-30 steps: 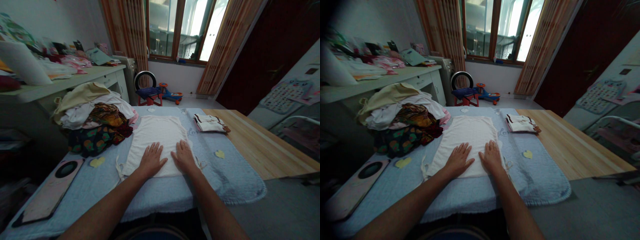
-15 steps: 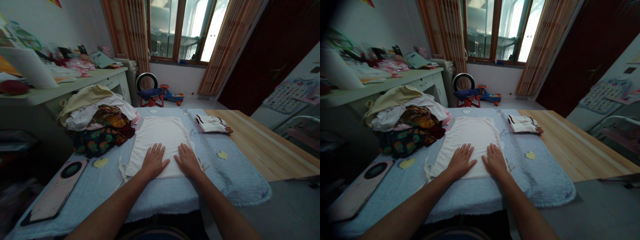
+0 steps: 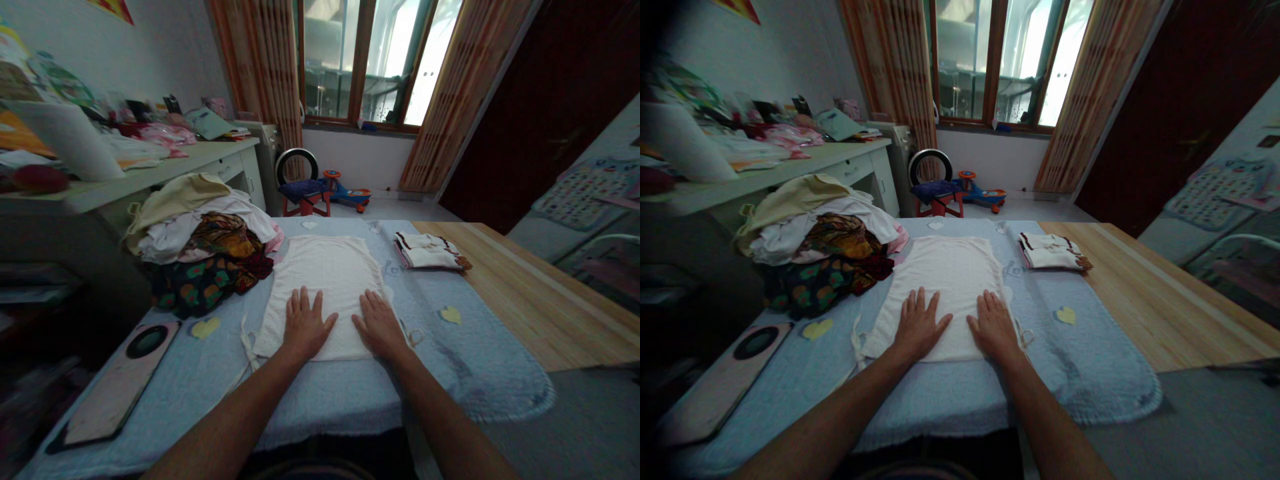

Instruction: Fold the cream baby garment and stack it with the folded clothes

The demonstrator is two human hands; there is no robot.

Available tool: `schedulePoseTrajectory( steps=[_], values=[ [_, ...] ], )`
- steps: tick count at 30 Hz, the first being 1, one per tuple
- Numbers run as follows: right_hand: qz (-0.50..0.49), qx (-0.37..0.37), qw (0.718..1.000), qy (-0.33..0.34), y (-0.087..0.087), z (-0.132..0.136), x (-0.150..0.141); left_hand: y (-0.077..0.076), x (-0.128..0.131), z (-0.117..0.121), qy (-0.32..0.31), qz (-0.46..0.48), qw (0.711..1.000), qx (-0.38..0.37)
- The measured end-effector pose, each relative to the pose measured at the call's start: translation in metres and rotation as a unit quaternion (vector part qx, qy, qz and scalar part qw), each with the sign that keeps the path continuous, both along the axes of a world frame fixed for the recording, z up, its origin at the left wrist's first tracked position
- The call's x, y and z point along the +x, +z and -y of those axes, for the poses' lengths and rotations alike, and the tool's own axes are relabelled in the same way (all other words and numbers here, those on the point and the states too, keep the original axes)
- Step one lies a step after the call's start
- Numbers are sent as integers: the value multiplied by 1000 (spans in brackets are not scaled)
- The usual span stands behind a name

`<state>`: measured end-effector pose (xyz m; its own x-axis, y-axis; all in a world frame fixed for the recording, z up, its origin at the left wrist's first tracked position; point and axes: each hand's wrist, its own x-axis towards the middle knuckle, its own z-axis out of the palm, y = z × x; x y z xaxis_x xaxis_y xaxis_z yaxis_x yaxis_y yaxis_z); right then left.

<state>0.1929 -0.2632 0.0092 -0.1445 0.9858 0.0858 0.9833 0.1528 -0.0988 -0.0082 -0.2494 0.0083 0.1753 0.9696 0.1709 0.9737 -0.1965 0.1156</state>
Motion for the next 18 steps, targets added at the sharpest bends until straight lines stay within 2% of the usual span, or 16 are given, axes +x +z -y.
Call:
schedulePoseTrajectory(
  steps=[8, 12, 18],
  values=[
    [7, 8, 1000, -1, 1, 2, 0, 22, -21, -19, -22, -16, 999, -27],
    [17, 19, 1000, -9, 2, 2, -2, 15, -31, -30, -42, -31, 999, -10],
    [26, 19, 999, -18, 0, 1, -2, 4, -32, -26, -34, -34, 998, -26]
  ],
)
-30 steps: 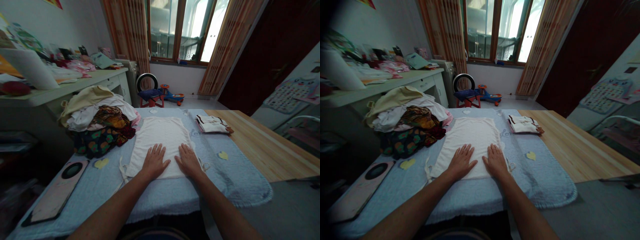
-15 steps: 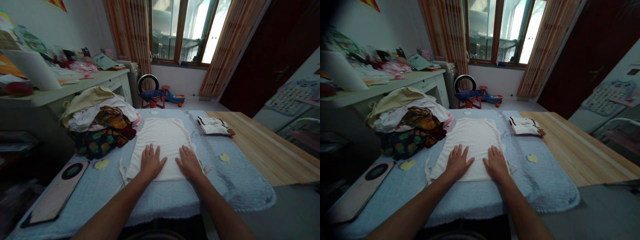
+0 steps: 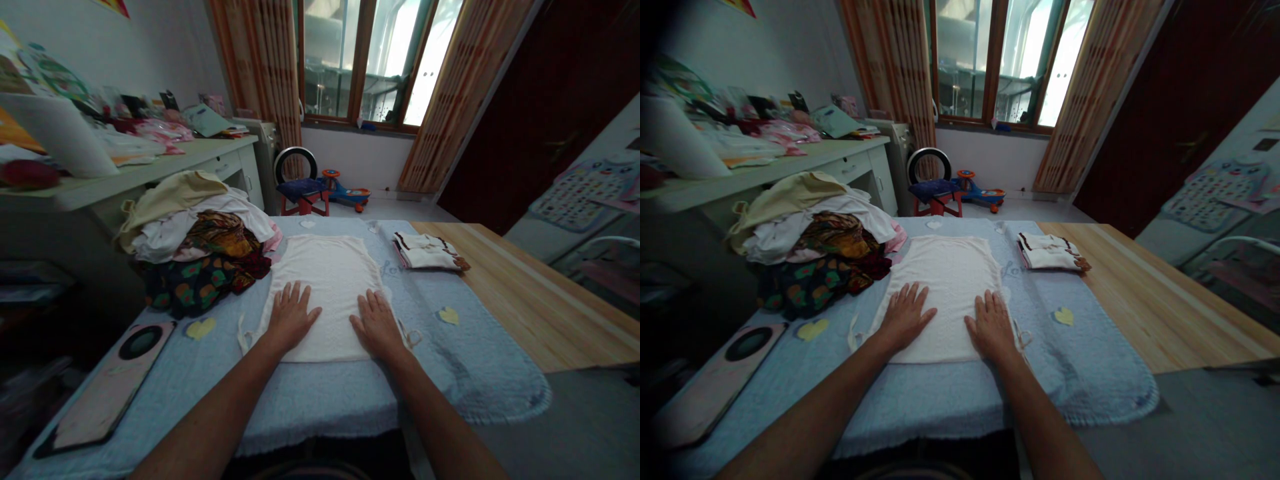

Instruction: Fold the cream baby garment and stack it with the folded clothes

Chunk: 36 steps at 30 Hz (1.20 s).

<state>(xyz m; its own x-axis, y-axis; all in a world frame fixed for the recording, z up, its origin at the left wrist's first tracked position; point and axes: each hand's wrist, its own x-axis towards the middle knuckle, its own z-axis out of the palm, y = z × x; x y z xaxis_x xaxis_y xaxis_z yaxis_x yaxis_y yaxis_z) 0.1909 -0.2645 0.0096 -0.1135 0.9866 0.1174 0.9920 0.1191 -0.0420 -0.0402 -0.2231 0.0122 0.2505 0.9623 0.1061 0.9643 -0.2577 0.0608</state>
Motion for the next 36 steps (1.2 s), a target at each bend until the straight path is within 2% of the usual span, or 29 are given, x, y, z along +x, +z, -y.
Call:
schedulePoseTrajectory(
  steps=[9, 12, 15, 21, 27, 30, 33, 36],
  values=[
    [0, 14, 1000, 4, -3, 0, 2, 7, 3, 3, 5, 6, 1000, -20],
    [-3, 23, 1000, 15, -5, 1, 3, 10, 9, 5, -29, 7, 999, -28],
    [-7, -5, 999, 34, -3, 1, 3, 8, 15, 7, -66, 17, 997, -39],
    [-5, -55, 998, 27, 5, 3, 0, -1, 18, 12, -53, 30, 998, -25],
    [-12, -85, 996, 22, 11, 1, -2, 12, 18, 7, -55, 24, 996, -73],
    [-17, -82, 996, 25, 13, -3, -9, 15, 22, -7, -66, 20, 996, -49],
    [-24, -52, 997, 51, 13, -7, -20, 8, 27, -19, -73, 29, 997, -9],
    [-28, -36, 997, 62, 10, -9, -27, -3, 30, -24, -75, 37, 997, 1]
  ],
)
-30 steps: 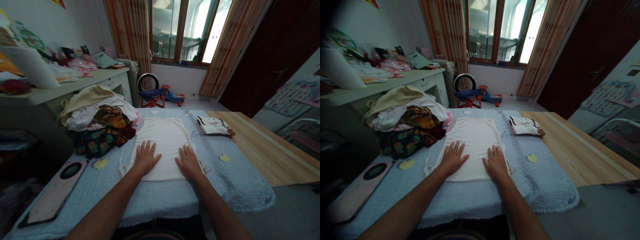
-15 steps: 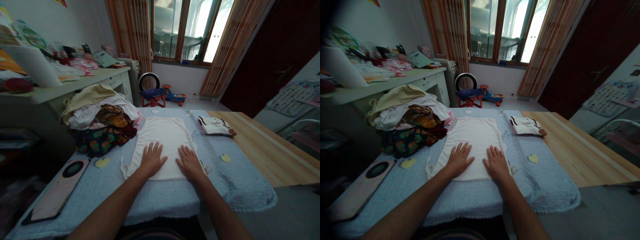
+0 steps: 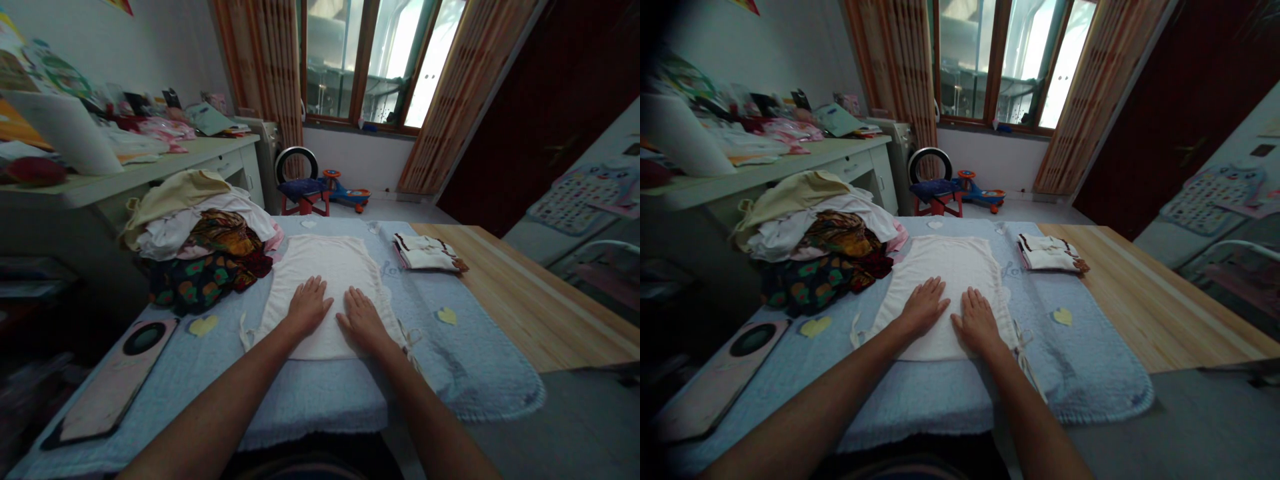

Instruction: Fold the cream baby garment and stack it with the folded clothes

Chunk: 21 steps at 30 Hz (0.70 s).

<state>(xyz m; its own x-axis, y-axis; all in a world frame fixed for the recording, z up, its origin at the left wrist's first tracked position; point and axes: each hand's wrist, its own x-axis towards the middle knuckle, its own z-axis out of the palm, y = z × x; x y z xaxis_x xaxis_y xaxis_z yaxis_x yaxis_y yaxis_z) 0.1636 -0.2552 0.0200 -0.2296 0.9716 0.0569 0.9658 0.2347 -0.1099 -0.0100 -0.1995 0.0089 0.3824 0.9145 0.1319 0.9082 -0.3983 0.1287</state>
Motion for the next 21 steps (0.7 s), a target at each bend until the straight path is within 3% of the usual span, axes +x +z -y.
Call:
schedulePoseTrajectory(
  steps=[3, 11, 21],
  values=[
    [0, -5, 1000, -16, -3, -1, 1, -6, 0, 3, 4, 6, 1000, 7],
    [18, -5, 993, -120, -9, 0, 12, -2, 0, 9, 22, 11, 1000, 2],
    [16, 21, 994, -110, -4, -8, 14, 0, 2, 12, 27, 18, 999, -3]
  ],
)
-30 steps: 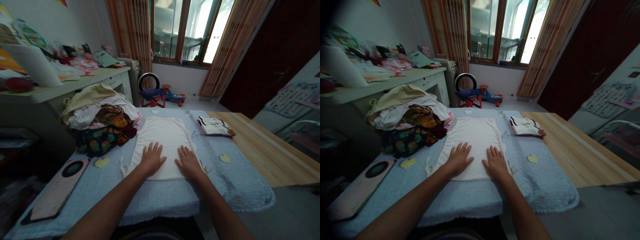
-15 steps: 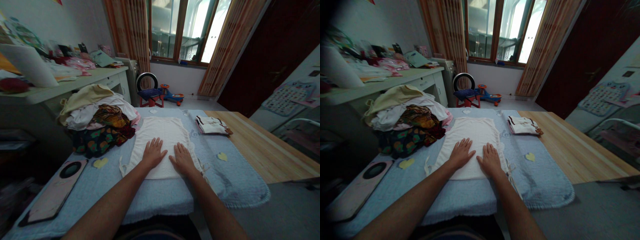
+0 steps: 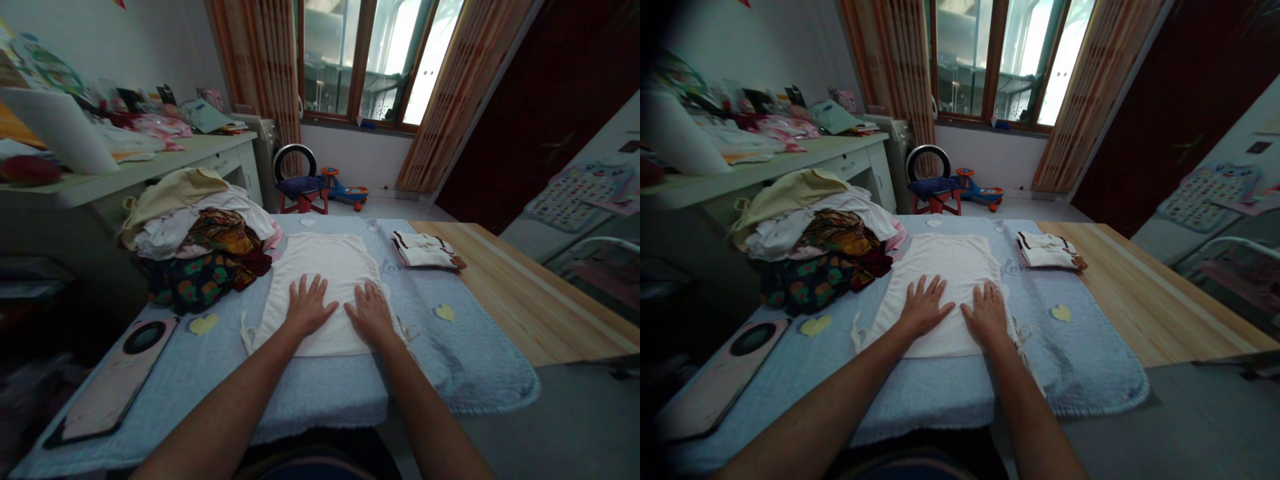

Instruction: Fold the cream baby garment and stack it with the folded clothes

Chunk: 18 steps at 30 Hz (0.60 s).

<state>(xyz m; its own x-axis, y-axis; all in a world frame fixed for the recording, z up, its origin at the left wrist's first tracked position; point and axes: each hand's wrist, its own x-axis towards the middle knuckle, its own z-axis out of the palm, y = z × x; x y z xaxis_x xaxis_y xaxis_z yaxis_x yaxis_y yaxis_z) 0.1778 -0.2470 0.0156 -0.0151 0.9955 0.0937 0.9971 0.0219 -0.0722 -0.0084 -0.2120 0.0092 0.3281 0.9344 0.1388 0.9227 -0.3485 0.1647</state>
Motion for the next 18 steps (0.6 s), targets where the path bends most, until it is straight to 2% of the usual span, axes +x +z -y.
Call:
schedulePoseTrajectory(
  steps=[11, 18],
  values=[
    [11, -8, 1000, 9, -5, 9, 7, -1, 0, -1, 4, -1, 1000, 4],
    [12, -23, 1000, 1, -2, 9, 4, 0, 0, -1, 8, -4, 1000, -7]
  ],
)
